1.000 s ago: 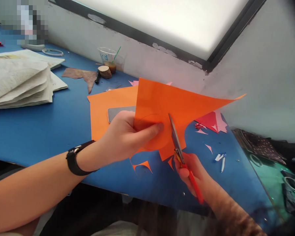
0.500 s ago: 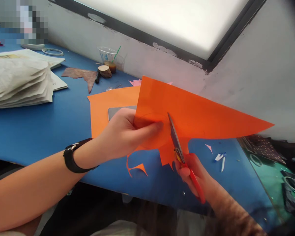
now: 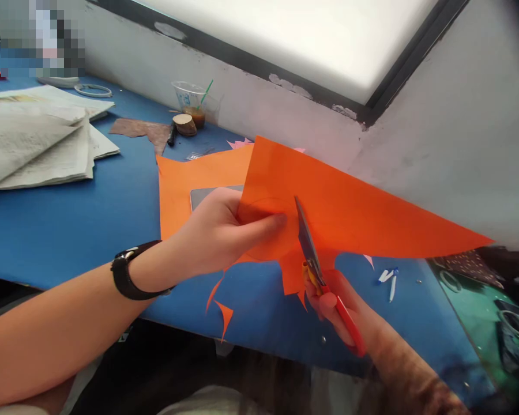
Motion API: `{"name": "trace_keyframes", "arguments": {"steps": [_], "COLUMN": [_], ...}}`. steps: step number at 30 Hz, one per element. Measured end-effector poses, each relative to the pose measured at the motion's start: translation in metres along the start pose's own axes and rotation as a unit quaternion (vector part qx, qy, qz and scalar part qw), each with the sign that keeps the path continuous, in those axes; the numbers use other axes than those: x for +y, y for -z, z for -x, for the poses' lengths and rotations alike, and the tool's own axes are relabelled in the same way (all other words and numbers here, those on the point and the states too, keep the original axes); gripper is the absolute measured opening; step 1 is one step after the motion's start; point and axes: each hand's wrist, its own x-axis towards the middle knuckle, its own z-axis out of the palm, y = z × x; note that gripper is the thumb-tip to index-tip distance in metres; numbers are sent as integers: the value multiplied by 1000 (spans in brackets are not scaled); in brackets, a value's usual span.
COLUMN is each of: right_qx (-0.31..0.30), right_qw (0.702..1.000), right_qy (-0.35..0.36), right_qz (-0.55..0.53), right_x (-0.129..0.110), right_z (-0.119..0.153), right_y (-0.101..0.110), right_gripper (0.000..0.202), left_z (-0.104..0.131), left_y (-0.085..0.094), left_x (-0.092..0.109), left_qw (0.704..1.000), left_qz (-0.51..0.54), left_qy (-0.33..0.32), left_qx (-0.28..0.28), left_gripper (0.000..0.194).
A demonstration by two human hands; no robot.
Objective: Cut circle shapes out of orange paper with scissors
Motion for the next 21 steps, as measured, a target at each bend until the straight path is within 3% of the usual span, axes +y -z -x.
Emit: {"name": "trace_keyframes", "arguments": {"steps": [6,9,15,21], "right_qx": [-24,7,6,-33], "right_qw": [997,998,1000,997], "right_qy": [-36,-48,12,-2], "right_qz": [-63,-42,-1,-74], "right_x": [5,8,12,24], "right_z": [-2,-1,-5,-6], "right_y": [4,3,5,7], "right_gripper": [92,94,92,86], "left_z": [-2,-1,0,0], "left_y": [0,2,2,0], "left_x": [1,0,2,9], "left_qw": [1000,999,999,998], "left_qz": [10,3,-26,-26], "left_qy": [21,30,43,51], "left_qx": [-16,-15,-14,-2], "left_gripper": [36,33,38,31]}}
